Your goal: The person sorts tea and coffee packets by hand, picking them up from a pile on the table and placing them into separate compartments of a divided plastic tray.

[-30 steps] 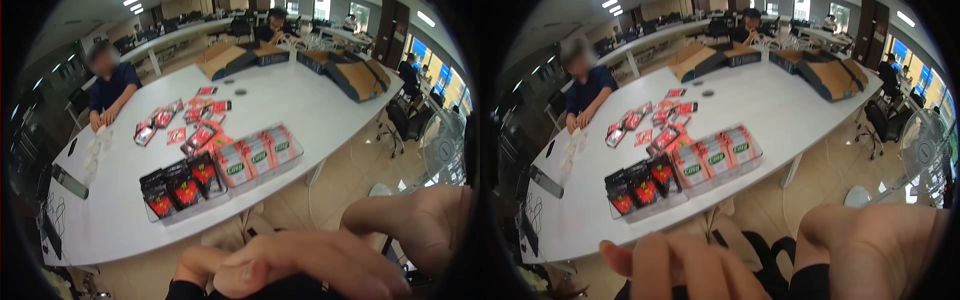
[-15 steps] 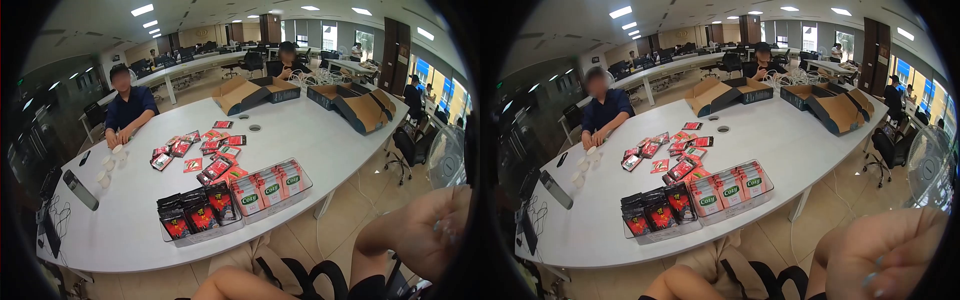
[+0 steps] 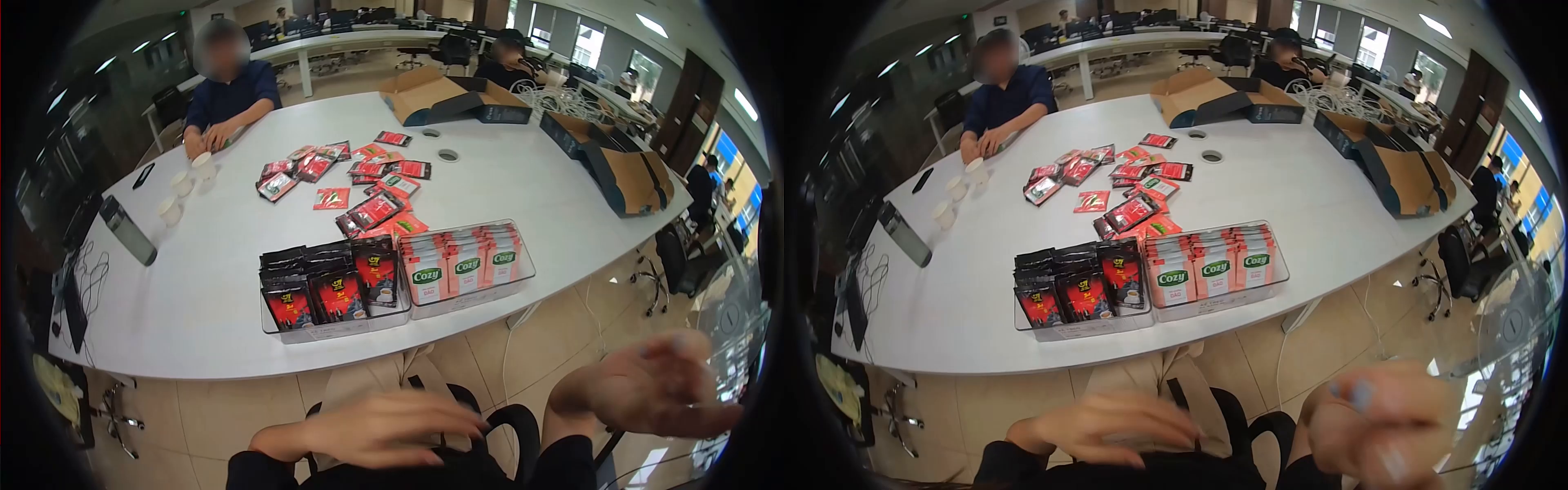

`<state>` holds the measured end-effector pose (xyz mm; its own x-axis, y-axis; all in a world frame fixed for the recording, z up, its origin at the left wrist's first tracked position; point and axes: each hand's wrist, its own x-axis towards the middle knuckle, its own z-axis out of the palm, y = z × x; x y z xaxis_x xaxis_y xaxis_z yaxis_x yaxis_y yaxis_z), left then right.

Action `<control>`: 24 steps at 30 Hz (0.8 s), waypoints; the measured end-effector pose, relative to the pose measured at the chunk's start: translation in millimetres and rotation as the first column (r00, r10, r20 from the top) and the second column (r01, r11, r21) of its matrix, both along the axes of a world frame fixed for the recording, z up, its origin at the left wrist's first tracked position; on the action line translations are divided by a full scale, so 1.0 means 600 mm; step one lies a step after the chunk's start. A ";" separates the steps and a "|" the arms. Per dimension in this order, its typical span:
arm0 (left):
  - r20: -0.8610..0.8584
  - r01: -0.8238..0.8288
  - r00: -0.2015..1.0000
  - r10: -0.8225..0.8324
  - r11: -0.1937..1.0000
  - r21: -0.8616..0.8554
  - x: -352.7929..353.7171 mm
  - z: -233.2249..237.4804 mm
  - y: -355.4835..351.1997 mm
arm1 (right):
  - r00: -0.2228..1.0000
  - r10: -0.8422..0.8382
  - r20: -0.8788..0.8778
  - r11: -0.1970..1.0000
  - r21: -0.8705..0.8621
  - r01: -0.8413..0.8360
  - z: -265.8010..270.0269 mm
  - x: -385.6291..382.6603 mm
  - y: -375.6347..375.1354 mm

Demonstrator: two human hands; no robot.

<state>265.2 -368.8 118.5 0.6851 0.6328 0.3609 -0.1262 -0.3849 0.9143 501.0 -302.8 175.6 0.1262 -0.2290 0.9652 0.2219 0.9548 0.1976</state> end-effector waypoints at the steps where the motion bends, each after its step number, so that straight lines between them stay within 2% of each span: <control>1: -0.067 -0.259 0.958 0.280 0.940 0.223 -0.028 -0.006 0.002 | 0.998 -0.022 0.056 0.989 -0.146 0.030 -0.018 -0.011 0.003; 2: -0.110 -0.453 0.853 0.510 0.829 0.329 -0.054 -0.027 -0.001 | 0.991 -0.048 0.122 0.954 -0.288 0.082 -0.036 -0.023 0.007; 3: -0.129 -0.600 0.694 0.708 0.668 0.441 -0.079 -0.051 0.000 | 0.978 -0.074 0.197 0.898 -0.413 0.151 -0.053 -0.034 0.010; 4: -0.142 -0.625 0.567 0.811 0.536 0.567 -0.103 -0.068 0.004 | 0.967 -0.040 0.251 0.822 -0.543 0.174 -0.081 -0.052 0.025; 5: -0.134 -0.613 0.429 0.893 0.397 0.683 -0.120 -0.084 0.008 | 0.964 -0.012 0.267 0.792 -0.585 0.172 -0.126 -0.073 0.047; 6: -0.120 -0.617 0.379 0.918 0.347 0.707 -0.130 -0.101 0.013 | 0.953 0.051 0.298 0.731 -0.661 0.167 -0.165 -0.090 0.061; 7: -0.101 -0.617 0.328 0.939 0.294 0.730 -0.137 -0.118 0.018 | 0.916 0.060 0.396 0.677 -0.691 0.254 -0.196 -0.106 0.069; 8: -0.083 -0.613 0.277 0.957 0.242 0.752 -0.140 -0.133 0.022 | 0.911 0.051 0.410 0.663 -0.696 0.276 -0.229 -0.125 0.078; 11: 0.013 -0.572 0.228 0.974 0.123 0.811 -0.139 -0.165 0.035 | 0.870 0.039 0.492 0.623 -0.692 0.364 -0.260 -0.177 0.070; 12: 0.049 -0.596 0.227 0.973 0.099 0.797 -0.134 -0.166 0.040 | 0.818 -0.034 0.574 0.637 -0.618 0.461 -0.267 -0.190 0.073; 16: 0.053 -0.620 0.210 0.976 0.091 0.779 -0.131 -0.170 0.044 | 0.852 -0.065 0.519 0.633 -0.638 0.438 -0.284 -0.197 0.079; 19: 0.036 -0.663 0.263 0.964 0.154 0.733 -0.129 -0.160 0.043 | 0.844 -0.039 0.535 0.640 -0.636 0.432 -0.283 -0.193 0.084; 20: 0.016 -0.697 0.321 0.947 0.224 0.681 -0.126 -0.146 0.038 | 0.856 -0.043 0.515 0.650 -0.636 0.415 -0.286 -0.194 0.085; 22: 0.133 -0.776 0.590 0.796 0.514 0.364 -0.119 -0.121 0.023 | 0.880 -0.053 0.472 0.664 -0.642 0.384 -0.295 -0.194 0.085; 23: 0.227 -0.733 0.680 0.697 0.652 0.194 -0.116 -0.114 0.018 | 0.882 -0.063 0.467 0.666 -0.638 0.386 -0.299 -0.193 0.084; 24: 0.425 -0.502 0.807 0.409 0.855 0.130 -0.114 -0.109 0.018 | 0.884 -0.073 0.462 0.668 -0.635 0.387 -0.303 -0.191 0.083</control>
<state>196.5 -357.8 52.8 0.1230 0.7064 0.6970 -0.1924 -0.6721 0.7151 386.6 -252.8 -6.4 -0.2302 0.5523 0.8012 0.5140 0.7682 -0.3818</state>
